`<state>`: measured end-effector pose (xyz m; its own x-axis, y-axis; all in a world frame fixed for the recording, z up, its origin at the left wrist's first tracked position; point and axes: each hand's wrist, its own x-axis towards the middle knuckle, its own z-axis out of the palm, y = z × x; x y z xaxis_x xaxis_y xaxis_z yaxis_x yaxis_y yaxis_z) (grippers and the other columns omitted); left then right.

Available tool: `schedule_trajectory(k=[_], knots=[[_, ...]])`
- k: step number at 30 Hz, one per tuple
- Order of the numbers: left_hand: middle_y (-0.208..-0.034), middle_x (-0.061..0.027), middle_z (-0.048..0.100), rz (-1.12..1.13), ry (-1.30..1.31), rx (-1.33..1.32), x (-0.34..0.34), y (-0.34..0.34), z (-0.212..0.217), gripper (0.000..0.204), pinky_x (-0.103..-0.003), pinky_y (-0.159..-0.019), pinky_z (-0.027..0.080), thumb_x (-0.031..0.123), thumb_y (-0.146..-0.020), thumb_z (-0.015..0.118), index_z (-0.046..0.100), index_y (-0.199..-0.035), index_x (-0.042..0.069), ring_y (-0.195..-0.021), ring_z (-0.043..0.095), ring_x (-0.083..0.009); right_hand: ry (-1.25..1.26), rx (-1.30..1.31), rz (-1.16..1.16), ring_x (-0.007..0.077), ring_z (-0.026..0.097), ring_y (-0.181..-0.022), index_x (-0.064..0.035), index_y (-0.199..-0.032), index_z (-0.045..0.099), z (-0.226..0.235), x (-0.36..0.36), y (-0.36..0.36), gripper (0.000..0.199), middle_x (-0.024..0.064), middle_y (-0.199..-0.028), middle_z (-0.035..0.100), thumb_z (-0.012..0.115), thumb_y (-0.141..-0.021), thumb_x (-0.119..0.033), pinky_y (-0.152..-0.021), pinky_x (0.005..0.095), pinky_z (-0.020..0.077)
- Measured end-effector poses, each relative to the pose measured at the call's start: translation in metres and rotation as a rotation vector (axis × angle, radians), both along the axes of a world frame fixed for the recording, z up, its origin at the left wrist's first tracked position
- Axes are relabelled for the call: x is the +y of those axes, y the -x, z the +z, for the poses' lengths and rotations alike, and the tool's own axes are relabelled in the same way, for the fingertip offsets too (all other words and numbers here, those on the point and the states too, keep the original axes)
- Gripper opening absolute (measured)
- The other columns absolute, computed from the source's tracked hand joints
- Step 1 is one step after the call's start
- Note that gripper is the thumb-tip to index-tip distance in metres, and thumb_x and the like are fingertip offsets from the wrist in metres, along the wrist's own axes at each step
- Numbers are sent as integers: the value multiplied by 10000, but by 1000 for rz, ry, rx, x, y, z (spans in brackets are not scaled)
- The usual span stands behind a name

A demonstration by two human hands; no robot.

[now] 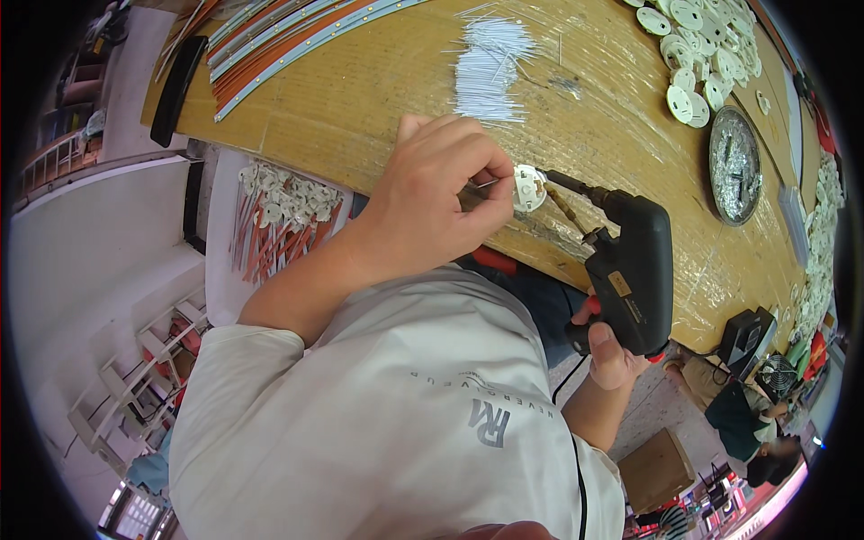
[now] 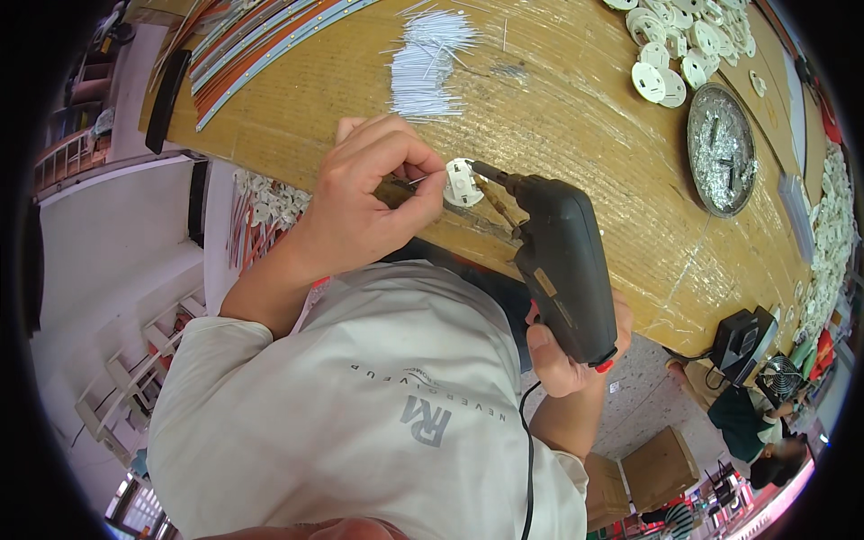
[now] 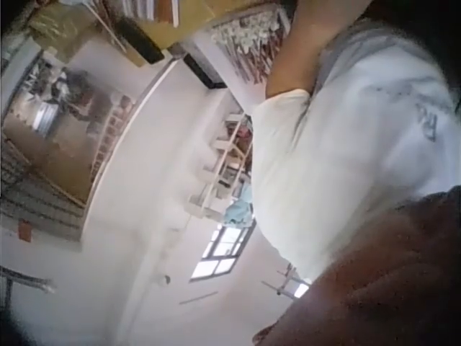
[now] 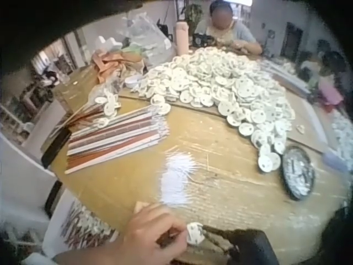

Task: Assembling small plastic components using a handheld heating tool at a manual workstation.

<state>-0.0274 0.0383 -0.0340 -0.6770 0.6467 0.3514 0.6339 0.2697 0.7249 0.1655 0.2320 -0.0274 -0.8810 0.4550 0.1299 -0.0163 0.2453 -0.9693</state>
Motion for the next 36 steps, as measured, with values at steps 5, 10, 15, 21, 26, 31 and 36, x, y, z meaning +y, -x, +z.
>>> schedule_trajectory(k=[5, 10, 15, 21, 26, 31, 36], knots=[[-817, -3, 637, -8, 8, -1, -1, 0, 1, 134, -314, -793, 376, 28, -798, 781, 689, -882, 78, -721, 606, -153, 151, -35, -32, 237, 698, -708, 33, -971, 719, -1, -6, -10, 332, 138, -835, 724, 752, -817, -259, -654, 334, 554], [-881, -20, 595, 45, 103, 146, -8, -4, 7, 165, -382, -852, 350, 85, -807, 776, 668, -927, 116, -865, 613, -222, 439, -35, -15, 305, 734, -877, 105, -1288, 582, 4, -18, 5, 667, 333, -1236, 680, 717, -853, -382, -791, 404, 609], [-873, -20, 624, 18, 154, 136, -15, -6, 10, 153, -368, -867, 350, 70, -811, 802, 693, -915, 97, -853, 611, -207, 523, -52, 60, 379, 697, -1152, 136, -1432, 482, 17, -33, 39, 772, 350, -1319, 643, 654, -905, -402, -920, 423, 607], [-898, -14, 664, 27, 21, 73, -8, -3, 9, 134, -349, -874, 356, 64, -822, 812, 734, -927, 91, -864, 624, -183, 575, -35, 79, 388, 638, -1261, 135, -1446, 472, 10, -37, 49, 745, 325, -1360, 623, 621, -932, -383, -975, 430, 587], [-949, -36, 689, 6, -22, 88, 4, 0, 8, 166, -332, -872, 394, 28, -820, 819, 765, -969, 77, -890, 620, -188, 558, -27, 80, 392, 656, -1232, 136, -1434, 482, 10, -36, 48, 729, 327, -1361, 623, 614, -936, -379, -961, 436, 595], [-1023, -18, 682, -45, -18, 17, 10, -1, 6, 134, -342, -865, 389, 64, -834, 790, 727, -949, 92, -920, 654, -190, 567, 86, 142, 394, 669, -1216, 115, -1411, 516, 12, -32, 46, 684, 334, -1382, 609, 612, -946, -377, -966, 443, 595], [-1011, -61, 691, -84, -67, -61, 10, -1, 1, 133, -356, -829, 457, 39, -849, 775, 706, -959, 66, -909, 664, -237, 540, 93, 113, 379, 641, -1269, 83, -1424, 531, 4, -39, 54, 659, 322, -1421, 586, 607, -959, -378, -988, 441, 582]])
